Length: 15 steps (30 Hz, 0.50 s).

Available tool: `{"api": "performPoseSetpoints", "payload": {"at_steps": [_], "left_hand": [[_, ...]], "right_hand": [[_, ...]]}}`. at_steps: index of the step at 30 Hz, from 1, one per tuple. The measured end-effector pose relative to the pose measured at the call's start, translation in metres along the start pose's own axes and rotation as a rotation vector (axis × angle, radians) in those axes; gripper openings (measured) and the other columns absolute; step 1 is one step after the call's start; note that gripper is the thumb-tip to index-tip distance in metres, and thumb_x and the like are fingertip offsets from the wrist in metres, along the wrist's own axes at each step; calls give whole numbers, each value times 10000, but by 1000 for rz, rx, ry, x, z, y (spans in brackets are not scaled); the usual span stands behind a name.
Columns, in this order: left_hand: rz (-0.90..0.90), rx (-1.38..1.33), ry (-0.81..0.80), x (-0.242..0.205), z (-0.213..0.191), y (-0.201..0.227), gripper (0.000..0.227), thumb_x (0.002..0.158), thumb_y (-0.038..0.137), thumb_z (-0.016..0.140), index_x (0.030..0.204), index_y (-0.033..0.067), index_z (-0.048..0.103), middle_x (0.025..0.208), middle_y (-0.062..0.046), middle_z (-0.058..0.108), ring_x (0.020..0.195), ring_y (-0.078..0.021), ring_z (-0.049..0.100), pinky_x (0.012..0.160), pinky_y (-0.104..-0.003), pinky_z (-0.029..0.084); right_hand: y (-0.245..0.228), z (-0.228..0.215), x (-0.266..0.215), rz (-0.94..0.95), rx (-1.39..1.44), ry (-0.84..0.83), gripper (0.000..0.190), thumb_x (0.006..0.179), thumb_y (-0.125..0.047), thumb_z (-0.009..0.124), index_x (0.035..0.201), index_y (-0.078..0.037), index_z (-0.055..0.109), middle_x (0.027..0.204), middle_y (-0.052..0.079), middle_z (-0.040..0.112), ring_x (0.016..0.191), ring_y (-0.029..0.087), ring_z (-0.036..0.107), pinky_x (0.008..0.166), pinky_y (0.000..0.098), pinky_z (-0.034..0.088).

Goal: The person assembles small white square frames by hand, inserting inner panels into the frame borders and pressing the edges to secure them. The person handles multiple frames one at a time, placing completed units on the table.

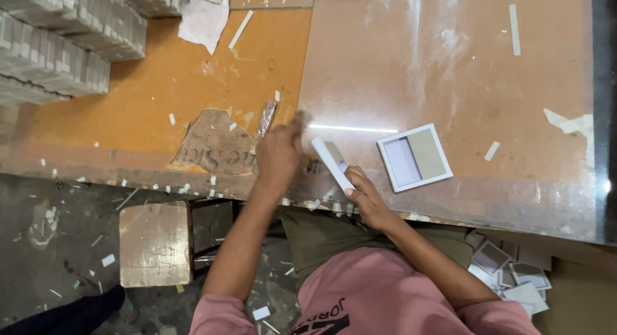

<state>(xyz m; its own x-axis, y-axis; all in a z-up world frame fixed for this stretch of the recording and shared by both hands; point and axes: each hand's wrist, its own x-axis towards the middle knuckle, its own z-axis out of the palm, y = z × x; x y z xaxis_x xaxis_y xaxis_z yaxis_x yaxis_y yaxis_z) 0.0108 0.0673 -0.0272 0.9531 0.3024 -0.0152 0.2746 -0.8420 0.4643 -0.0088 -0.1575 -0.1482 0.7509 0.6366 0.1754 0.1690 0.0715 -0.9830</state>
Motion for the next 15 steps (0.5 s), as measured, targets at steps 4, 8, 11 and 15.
{"api": "performPoseSetpoints", "payload": {"at_steps": [4,8,11,15], "left_hand": [[303,-572,42,14,8,-18,290,1013,149,637,1252,-8,683,1261,-231,709,991,-250,767,810,-359,599],[257,-533,-332,-29,24,-8,363,900,202,737,1179,-30,729,1079,-222,781,874,-244,772,776,-329,587],[305,-573,-389,-55,23,16,388,884,232,785,1156,-39,727,1013,-238,778,855,-231,778,753,-342,587],[273,-567,-282,-66,10,32,358,927,171,708,1236,-9,691,939,-199,747,741,-271,736,664,-365,572]], "right_hand": [[-7,-15,0,-79,-65,-59,197,916,-181,544,1006,-7,554,1034,121,486,1081,283,469,1055,407,369],[-13,-18,-8,-192,-92,-54,484,867,-142,570,1297,83,569,1359,242,542,1280,375,466,1102,466,322],[-15,-21,-5,478,-162,-181,345,820,-192,615,1103,-11,697,937,178,745,886,347,706,866,492,536],[-12,-18,-4,147,-154,28,378,847,-259,710,1152,-41,655,1030,130,726,1003,352,698,1053,532,392]]}}
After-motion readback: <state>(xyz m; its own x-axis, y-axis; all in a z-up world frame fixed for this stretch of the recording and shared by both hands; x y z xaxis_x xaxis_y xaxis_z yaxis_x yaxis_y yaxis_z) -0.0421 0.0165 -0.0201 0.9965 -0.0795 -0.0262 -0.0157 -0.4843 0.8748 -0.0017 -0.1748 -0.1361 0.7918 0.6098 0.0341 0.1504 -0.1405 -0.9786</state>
